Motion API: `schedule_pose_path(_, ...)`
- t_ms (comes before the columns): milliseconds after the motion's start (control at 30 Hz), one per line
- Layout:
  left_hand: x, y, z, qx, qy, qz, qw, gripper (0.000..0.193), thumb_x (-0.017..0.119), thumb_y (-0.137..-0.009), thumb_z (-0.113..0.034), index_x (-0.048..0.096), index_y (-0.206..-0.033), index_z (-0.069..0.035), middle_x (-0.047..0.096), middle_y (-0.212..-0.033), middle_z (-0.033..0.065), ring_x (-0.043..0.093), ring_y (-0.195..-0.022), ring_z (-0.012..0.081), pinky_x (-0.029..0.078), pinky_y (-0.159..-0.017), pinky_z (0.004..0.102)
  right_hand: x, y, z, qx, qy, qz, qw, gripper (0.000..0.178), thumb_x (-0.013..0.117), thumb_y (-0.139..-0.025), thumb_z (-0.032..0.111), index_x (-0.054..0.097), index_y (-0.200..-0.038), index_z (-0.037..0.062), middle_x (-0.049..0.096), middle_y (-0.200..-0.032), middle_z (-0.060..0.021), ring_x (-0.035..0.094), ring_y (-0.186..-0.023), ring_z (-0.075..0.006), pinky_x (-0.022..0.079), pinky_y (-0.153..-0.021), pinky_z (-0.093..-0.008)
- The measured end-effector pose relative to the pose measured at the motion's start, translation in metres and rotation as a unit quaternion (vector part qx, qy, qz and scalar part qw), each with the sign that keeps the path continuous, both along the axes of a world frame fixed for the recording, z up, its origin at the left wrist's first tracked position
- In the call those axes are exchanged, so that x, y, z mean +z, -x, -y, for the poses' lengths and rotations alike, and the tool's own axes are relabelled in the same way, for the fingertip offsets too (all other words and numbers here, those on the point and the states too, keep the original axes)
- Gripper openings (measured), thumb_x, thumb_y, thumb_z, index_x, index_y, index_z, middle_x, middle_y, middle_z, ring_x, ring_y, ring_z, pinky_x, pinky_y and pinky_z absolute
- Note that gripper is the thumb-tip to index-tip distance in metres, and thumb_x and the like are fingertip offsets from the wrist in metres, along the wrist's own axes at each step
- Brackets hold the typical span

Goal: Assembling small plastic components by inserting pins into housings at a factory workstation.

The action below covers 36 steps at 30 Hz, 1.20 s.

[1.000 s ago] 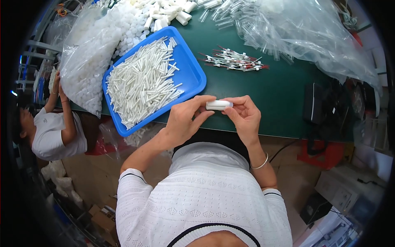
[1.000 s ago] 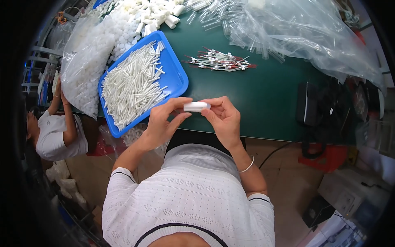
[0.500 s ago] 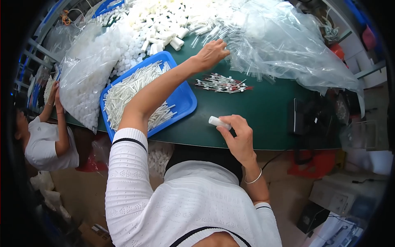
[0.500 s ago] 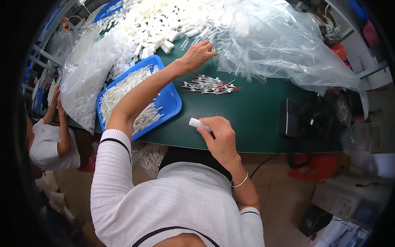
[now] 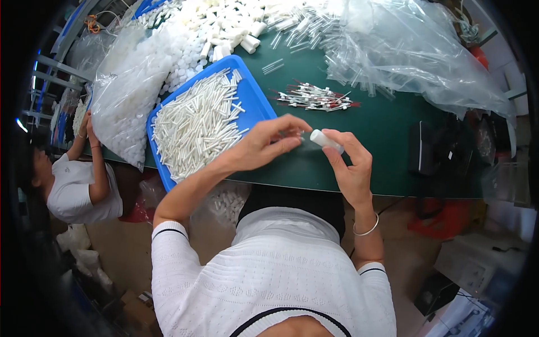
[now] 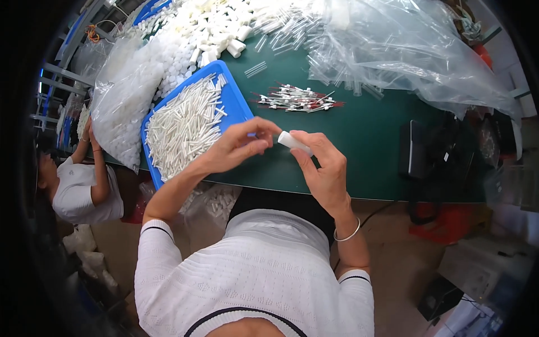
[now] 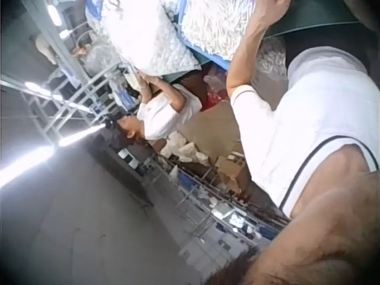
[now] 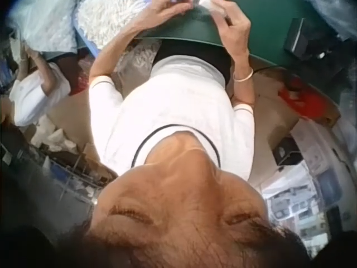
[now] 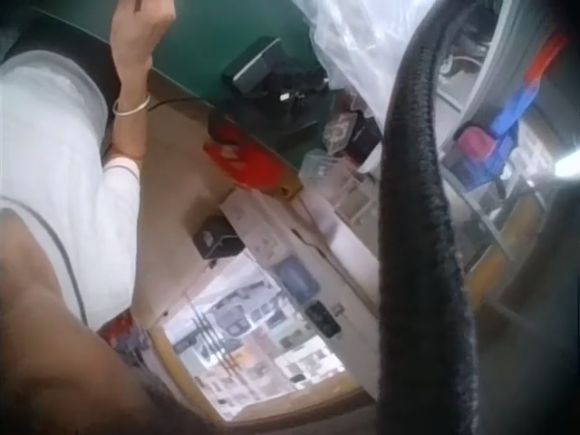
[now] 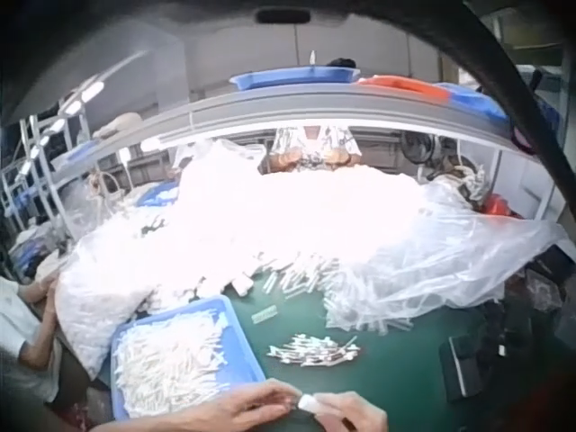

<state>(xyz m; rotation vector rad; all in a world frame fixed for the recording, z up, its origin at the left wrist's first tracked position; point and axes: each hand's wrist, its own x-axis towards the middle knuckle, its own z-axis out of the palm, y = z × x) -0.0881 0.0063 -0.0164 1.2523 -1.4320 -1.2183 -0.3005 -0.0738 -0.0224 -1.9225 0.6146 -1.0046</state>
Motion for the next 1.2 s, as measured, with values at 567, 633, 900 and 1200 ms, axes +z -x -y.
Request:
schedule_pose_path(567, 0.006, 0.024, -0.059, 0.017, -0.082, 0.083, 0.993, 0.021, 0.053, -0.097, -0.017, 0.060, -0.111, -0.003, 0.055, -0.071, 0.0063, 0.049, -0.064, 0.0135, 0.042, -0.060, 0.0277, -0.005, 0.017, -0.021, 0.160, -0.153, -0.077, 0.972, 0.021, 0.068, -0.080, -0.005, 0.059, -0.099, -0.0029, 0.064, -0.082, -0.0059, 0.063, -0.070, -0.0100, 0.053, -0.063, -0.0224)
schedule_pose_path(633, -0.004, 0.028, -0.058, 0.010, -0.077, 0.052, 0.996, 0.027, 0.045, -0.101, -0.022, 0.059, -0.108, -0.001, 0.051, -0.070, 0.0034, 0.045, -0.064, 0.0107, 0.039, -0.059, 0.0270, -0.013, 0.006, -0.033, 0.191, -0.207, -0.056, 0.958, 0.012, 0.065, -0.086, -0.003, 0.058, -0.096, -0.0029, 0.064, -0.081, -0.0070, 0.063, -0.068, -0.0096, 0.053, -0.060, -0.0210)
schedule_pose_path(900, -0.018, 0.043, -0.065, 0.080, 0.080, 0.209, 0.971, 0.021, 0.047, -0.099, -0.017, 0.057, -0.090, -0.001, 0.055, -0.072, 0.0124, 0.053, -0.062, 0.0306, 0.041, -0.056, 0.0379, -0.016, 0.005, -0.024, 0.246, -0.425, -0.046, 0.870, 0.010, 0.062, -0.090, 0.004, 0.058, -0.095, -0.0036, 0.065, -0.077, -0.0069, 0.063, -0.068, -0.0086, 0.052, -0.059, -0.0217)
schedule_pose_path(1200, -0.013, 0.049, -0.074, 0.108, 0.030, 0.178, 0.978, 0.016, 0.066, -0.086, -0.014, 0.057, -0.093, -0.003, 0.060, -0.082, 0.0137, 0.060, -0.072, 0.0342, 0.046, -0.062, 0.0379, -0.033, 0.012, -0.046, 0.183, -0.292, 0.039, 0.938, 0.018, 0.065, -0.085, -0.004, 0.070, -0.102, -0.0002, 0.065, -0.093, -0.0072, 0.061, -0.082, -0.0098, 0.051, -0.071, -0.0208)
